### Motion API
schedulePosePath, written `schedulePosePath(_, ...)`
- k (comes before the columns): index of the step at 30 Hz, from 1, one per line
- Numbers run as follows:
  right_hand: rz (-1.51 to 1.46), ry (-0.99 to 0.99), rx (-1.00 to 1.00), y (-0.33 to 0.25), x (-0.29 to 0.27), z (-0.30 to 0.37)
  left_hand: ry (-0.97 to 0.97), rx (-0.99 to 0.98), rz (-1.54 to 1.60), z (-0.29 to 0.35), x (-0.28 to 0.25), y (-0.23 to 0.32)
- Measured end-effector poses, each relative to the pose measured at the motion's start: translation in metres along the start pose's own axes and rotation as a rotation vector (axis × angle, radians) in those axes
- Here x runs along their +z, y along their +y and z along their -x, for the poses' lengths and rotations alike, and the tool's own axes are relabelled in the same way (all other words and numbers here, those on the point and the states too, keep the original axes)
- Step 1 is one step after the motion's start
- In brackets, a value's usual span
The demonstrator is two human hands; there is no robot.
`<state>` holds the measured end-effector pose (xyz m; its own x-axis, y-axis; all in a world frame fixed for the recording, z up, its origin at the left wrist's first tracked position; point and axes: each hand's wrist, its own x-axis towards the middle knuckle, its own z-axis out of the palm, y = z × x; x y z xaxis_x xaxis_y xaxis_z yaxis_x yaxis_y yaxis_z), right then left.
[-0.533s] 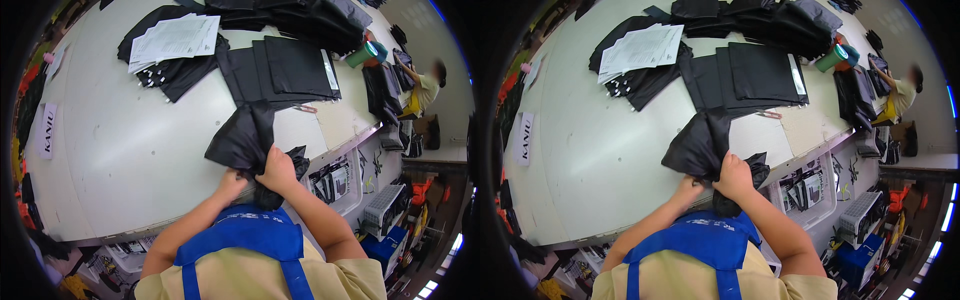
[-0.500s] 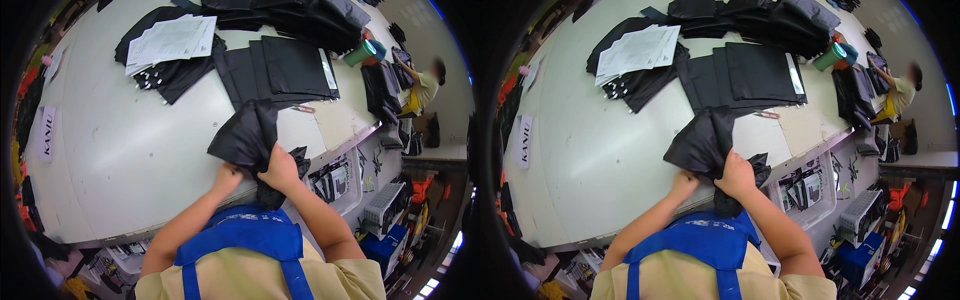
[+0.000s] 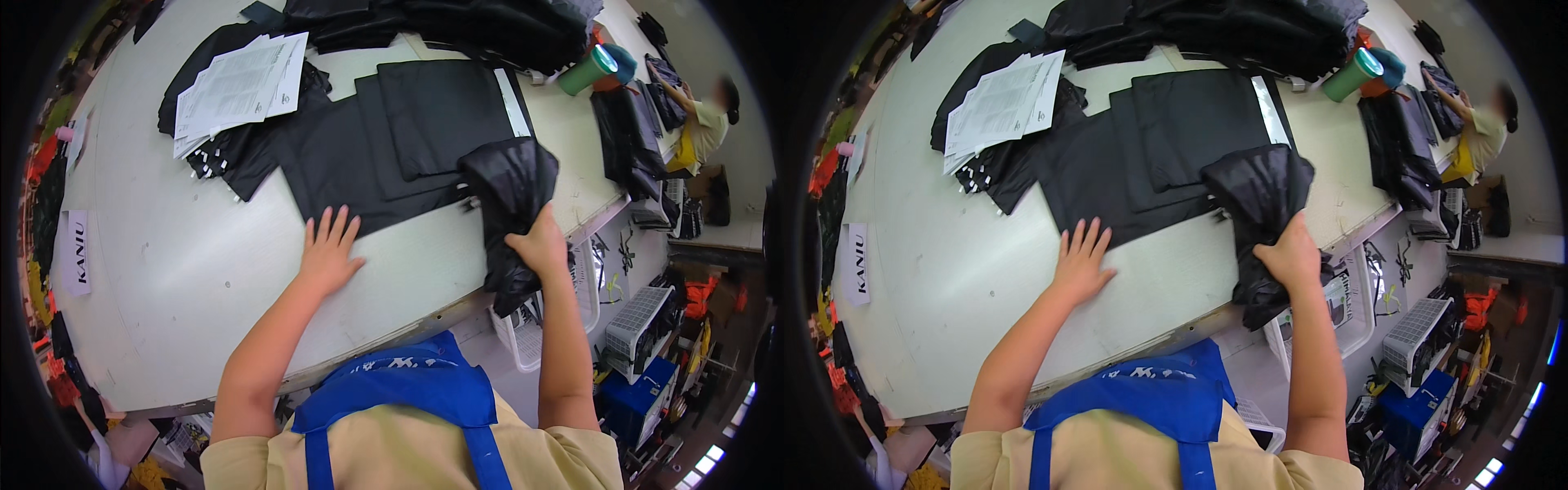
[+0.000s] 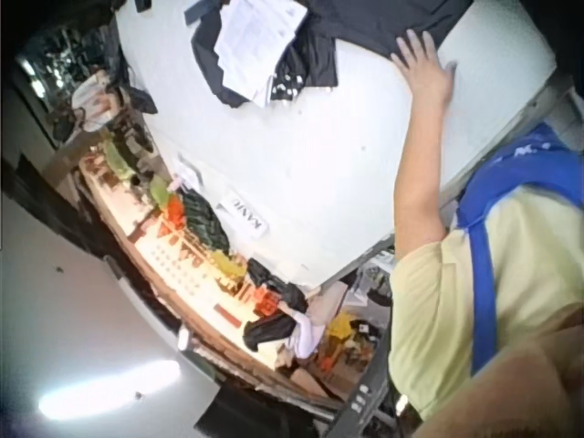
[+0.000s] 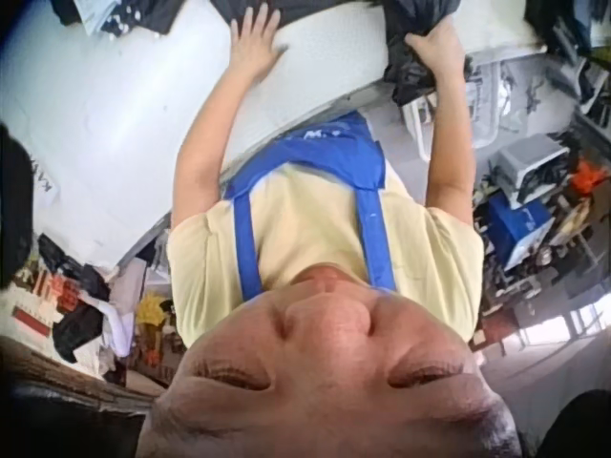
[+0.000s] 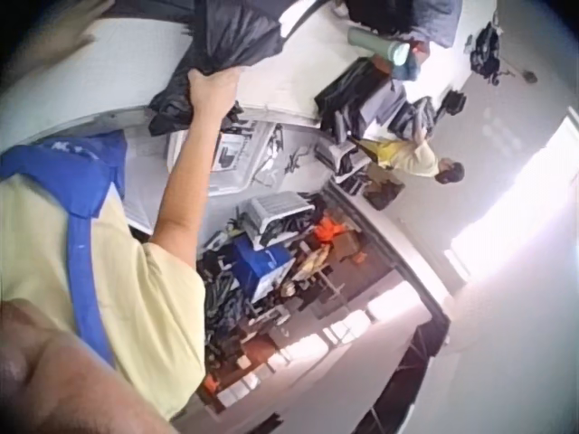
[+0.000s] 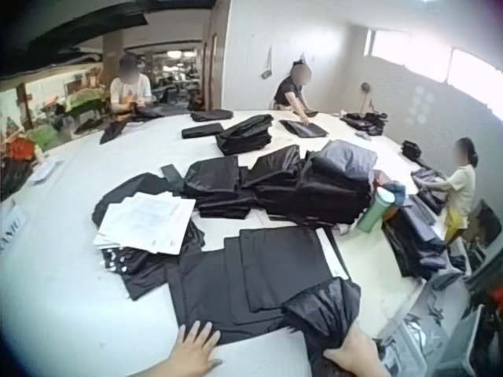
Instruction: The person folds black garments on a white table, aligning edges and smoothing the fabric. The person places folded items into a white basket and continues folding additional garments.
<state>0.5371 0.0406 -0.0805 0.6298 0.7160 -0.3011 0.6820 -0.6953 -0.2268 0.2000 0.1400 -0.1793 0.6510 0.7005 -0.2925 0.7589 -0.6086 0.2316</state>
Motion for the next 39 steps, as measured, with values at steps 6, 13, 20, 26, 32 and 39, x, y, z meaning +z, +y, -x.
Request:
schedulePosePath(6, 0.062, 0.046, -0.058, 0.011, 0.006, -0.012, -0.123, -0.042, 0.017, 0.139, 0.017, -0.076)
schedulePosePath(13, 0.137, 0.019, -0.267, -0.011, 0.012, 0.007, 0.146, -0.44, -0.102, 0.2, 0.032, -0.105)
schedulePosePath(20, 0.147, -0.227, -0.632, -0.109, 0.035, 0.077, 0.219, -0.229, 0.179, 0.138, 0.049, 0.026)
schedulePosePath(26, 0.219, -0.411, -0.943, -0.148, 0.064, 0.11, 0.314, -0.331, 0.185, 0.222, 0.067, -0.008)
schedulePosePath(32, 0.253, -0.327, -1.161, -0.149, 0.087, 0.13, 0.411, -0.312, 0.178, 0.221, 0.066, -0.005)
schedulePosePath(39, 0.721, -0.438, -1.739, -0.17, 0.078, 0.145, 0.616, -0.583, 0.176, 0.224, 0.062, -0.022)
